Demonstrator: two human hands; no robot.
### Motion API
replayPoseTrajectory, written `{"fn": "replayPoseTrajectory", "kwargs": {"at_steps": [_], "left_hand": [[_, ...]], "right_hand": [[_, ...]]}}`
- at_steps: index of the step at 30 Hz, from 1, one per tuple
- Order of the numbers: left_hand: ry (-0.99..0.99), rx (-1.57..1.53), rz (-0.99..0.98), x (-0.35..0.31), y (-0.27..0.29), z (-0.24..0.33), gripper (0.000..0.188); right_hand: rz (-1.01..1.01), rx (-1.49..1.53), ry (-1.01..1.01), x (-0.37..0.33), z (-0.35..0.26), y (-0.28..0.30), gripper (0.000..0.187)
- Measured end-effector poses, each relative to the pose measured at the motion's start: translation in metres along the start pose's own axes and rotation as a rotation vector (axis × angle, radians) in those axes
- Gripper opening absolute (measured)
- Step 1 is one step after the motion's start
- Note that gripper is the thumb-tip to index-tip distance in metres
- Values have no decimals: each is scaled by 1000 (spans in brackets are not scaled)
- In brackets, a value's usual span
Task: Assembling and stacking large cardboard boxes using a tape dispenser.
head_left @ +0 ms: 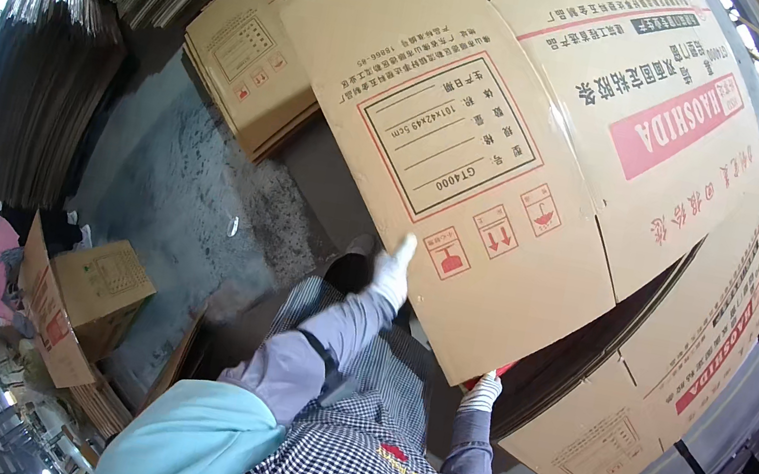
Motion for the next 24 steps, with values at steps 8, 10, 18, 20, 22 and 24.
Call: {"fn": "replayPoseTrajectory", "kwargs": {"at_steps": [8,10,18,20,22,24], "left_hand": [[510,-366,-384,-34,27,-65,44],[442,-240,-422,-12,3,-23,41],[-31,39,-353,-57,13,82,37],[-106,-33,-322,-56,13,79,33],[-133,-5,-282,-15,65,111,32],[-243,-71,-263,62,151,168,34]], "right_hand": [[-148,529,-55,-10,-46,-2,67],[-131,430,11,-8,-90,4,60],[-404,308,381,-34,-158,-71,32],[-430,299,489,-36,-173,-85,33],[-489,322,499,-65,-142,-145,33],[-564,391,497,-118,-79,-242,38]]}}
Point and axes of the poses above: each hand's wrist, its own x-axis towards the middle knuckle, its own y-axis out of the back of the hand, z = x × y, the point moved 4 cm from there along x, towards the middle knuckle, and after that the axes turned 10 degrees about x, right-handed, at the moved point
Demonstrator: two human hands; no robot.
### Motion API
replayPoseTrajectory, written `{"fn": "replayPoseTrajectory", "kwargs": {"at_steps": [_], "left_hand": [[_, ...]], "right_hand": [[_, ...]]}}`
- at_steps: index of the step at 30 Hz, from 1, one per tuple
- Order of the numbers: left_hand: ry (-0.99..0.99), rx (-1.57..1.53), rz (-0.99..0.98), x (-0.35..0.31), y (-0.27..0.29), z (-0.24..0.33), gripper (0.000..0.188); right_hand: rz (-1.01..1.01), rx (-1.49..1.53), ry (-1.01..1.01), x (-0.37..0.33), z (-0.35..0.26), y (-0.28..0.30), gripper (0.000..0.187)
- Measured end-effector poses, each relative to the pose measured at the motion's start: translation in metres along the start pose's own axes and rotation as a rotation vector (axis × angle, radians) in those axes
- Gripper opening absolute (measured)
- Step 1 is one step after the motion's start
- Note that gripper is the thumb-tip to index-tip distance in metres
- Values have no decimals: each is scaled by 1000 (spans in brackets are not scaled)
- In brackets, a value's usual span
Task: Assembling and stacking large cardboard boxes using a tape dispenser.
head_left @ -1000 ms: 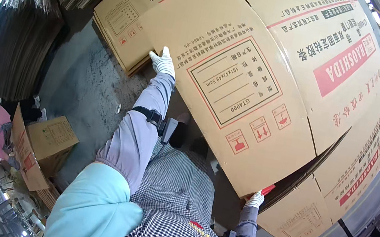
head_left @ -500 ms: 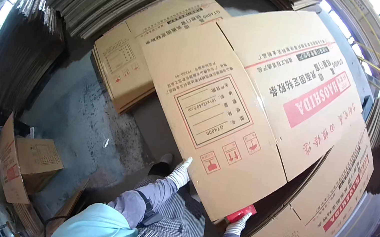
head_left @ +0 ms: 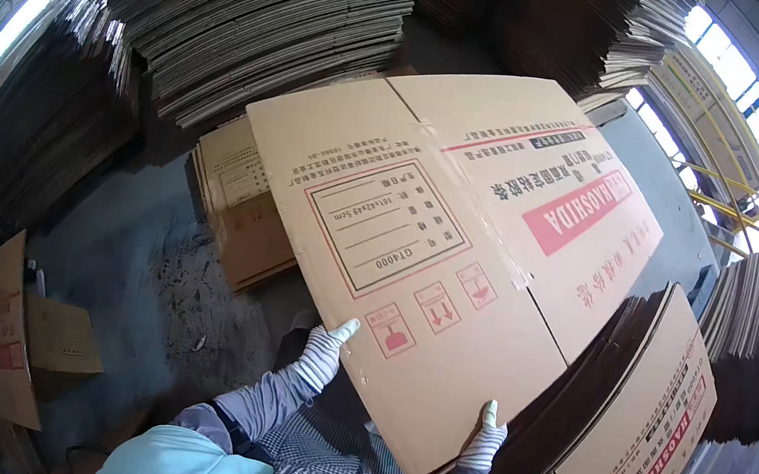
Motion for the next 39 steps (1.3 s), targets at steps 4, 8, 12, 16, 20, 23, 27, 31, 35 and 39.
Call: {"fn": "replayPoseTrajectory", "kwargs": {"at_steps": [4,8,12,16,20,23,27,31,35,39], "left_hand": [[-69,116,62,143,192,113,44],[-117,71,144,239,198,61,50],[-57,139,119,337,206,107,59],[-196,221,205,418,267,92,61],[-265,134,63,432,249,30,49],[-240,227,50,400,242,13,45],[-210,375,192,369,278,22,44],[28,340,223,359,291,11,54],[88,271,284,371,325,-10,64],[51,354,281,345,309,15,53]], "right_hand": [[-118,216,40,-50,132,-223,29],[-134,-8,15,37,152,-263,12],[-64,64,-51,94,210,-330,13],[-126,80,-122,113,308,-365,25],[-113,102,-148,158,427,-280,40],[-22,64,-143,144,472,-217,46],[-26,155,-584,79,474,-242,56],[92,209,-396,89,501,-214,48],[85,-46,-371,63,431,-247,47],[193,33,-237,50,418,-249,40]]}}
Point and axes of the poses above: each hand's wrist, its own x-axis towards the middle knuckle, its own y-axis out of the back of the hand, z = x × y, the point moved 4 cm from there along x, towards the middle knuckle, and after that the axes turned 10 degrees about x, right-handed, at the moved point
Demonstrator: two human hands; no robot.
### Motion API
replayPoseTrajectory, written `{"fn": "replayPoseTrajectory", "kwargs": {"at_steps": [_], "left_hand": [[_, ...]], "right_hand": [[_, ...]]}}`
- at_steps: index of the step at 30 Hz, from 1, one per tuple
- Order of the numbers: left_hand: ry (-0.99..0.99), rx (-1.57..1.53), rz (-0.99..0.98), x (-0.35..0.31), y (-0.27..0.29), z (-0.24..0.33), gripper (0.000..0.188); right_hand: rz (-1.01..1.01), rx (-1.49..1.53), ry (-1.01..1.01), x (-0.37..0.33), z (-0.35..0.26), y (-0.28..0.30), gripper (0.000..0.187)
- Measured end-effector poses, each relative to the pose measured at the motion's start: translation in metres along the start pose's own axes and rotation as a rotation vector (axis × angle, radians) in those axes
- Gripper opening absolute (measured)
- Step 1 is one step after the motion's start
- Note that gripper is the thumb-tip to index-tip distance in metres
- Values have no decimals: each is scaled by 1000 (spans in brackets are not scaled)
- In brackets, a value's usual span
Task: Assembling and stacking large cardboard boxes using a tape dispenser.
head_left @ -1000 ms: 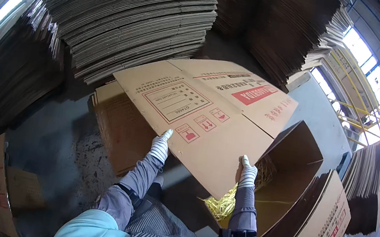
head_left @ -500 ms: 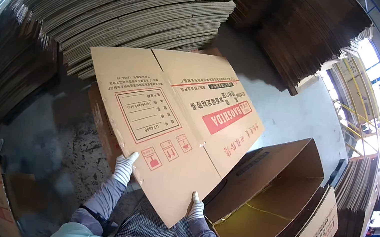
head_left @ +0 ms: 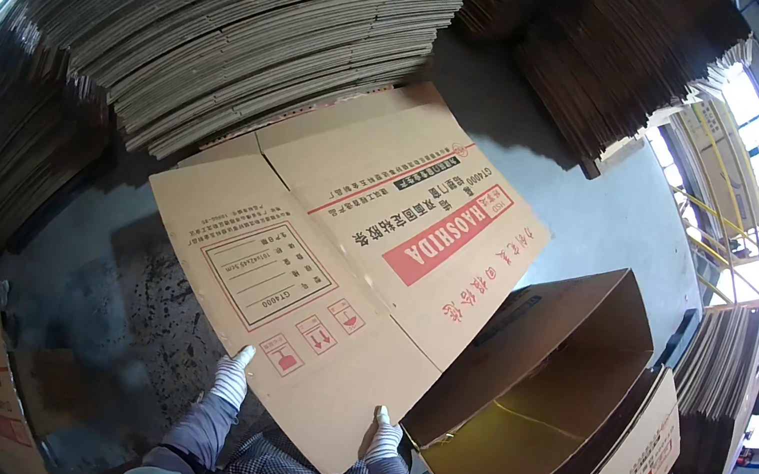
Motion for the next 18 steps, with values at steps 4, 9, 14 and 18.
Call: {"fn": "replayPoseTrajectory", "kwargs": {"at_steps": [4,9,14,18], "left_hand": [[-118,29,19,-44,-16,50,43],[-149,-46,-6,9,-23,-20,38],[-123,-172,47,12,-18,-14,41],[-10,-175,53,51,-37,-38,48]], "right_hand": [[-146,115,-163,12,19,2,41],[-97,84,14,33,50,22,35],[-105,-79,120,9,-12,-27,27],[-214,-2,140,45,-18,-47,36]]}}
Point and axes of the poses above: each hand's wrist, its own x-axis towards the middle knuckle, its own y-axis out of the back of the hand, z = x × y, the point moved 4 cm from there along x, towards the middle knuckle, and after that the axes turned 10 degrees about x, right-handed, at the moved point
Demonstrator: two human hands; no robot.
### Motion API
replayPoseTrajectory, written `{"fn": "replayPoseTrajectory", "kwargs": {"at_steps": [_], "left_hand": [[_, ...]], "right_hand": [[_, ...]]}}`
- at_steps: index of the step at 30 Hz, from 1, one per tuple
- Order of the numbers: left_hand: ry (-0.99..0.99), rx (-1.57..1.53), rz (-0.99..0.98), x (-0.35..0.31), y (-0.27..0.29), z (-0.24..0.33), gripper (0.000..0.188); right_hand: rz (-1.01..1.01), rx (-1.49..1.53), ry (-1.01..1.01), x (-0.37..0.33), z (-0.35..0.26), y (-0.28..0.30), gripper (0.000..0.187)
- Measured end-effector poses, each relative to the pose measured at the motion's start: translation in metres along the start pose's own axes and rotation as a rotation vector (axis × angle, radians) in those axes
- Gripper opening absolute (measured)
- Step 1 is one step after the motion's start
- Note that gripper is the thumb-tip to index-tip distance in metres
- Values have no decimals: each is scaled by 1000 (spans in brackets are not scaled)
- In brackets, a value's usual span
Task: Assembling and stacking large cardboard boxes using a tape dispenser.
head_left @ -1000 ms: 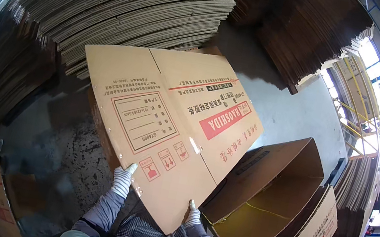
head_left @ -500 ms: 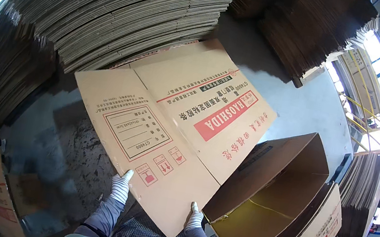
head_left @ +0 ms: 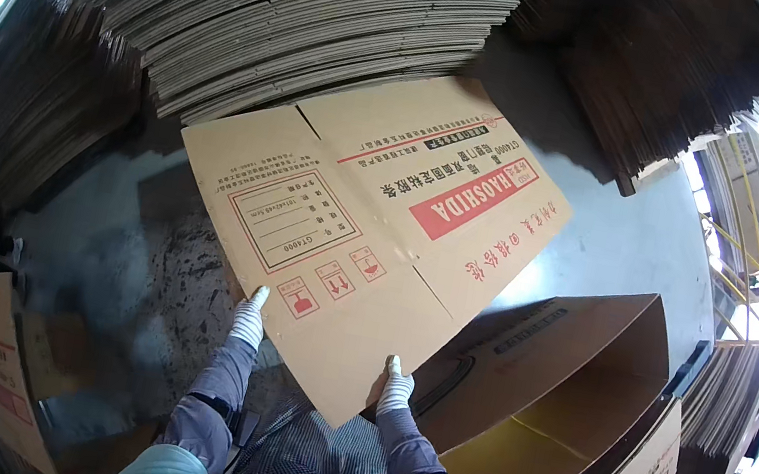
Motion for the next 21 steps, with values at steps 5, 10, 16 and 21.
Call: {"fn": "replayPoseTrajectory", "kwargs": {"at_steps": [5,10,16,21], "left_hand": [[86,-274,-13,-123,-31,-49,51],[478,-65,49,-210,-70,-151,43],[699,-157,98,-212,-46,-147,56],[805,34,330,-230,-17,-133,55]], "right_hand": [[61,-383,-311,-18,-22,-5,45],[170,-421,-629,-11,-38,56,54],[31,-419,-517,-8,-157,113,31],[19,-441,-499,11,-245,124,23]]}}
Point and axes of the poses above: each hand's wrist, its own x-axis towards the middle knuckle, its own y-axis out of the back of the hand, z = x × y, the point moved 4 cm from there along x, towards the middle knuckle, and after that the axes turned 10 degrees about x, right-handed, at the moved point
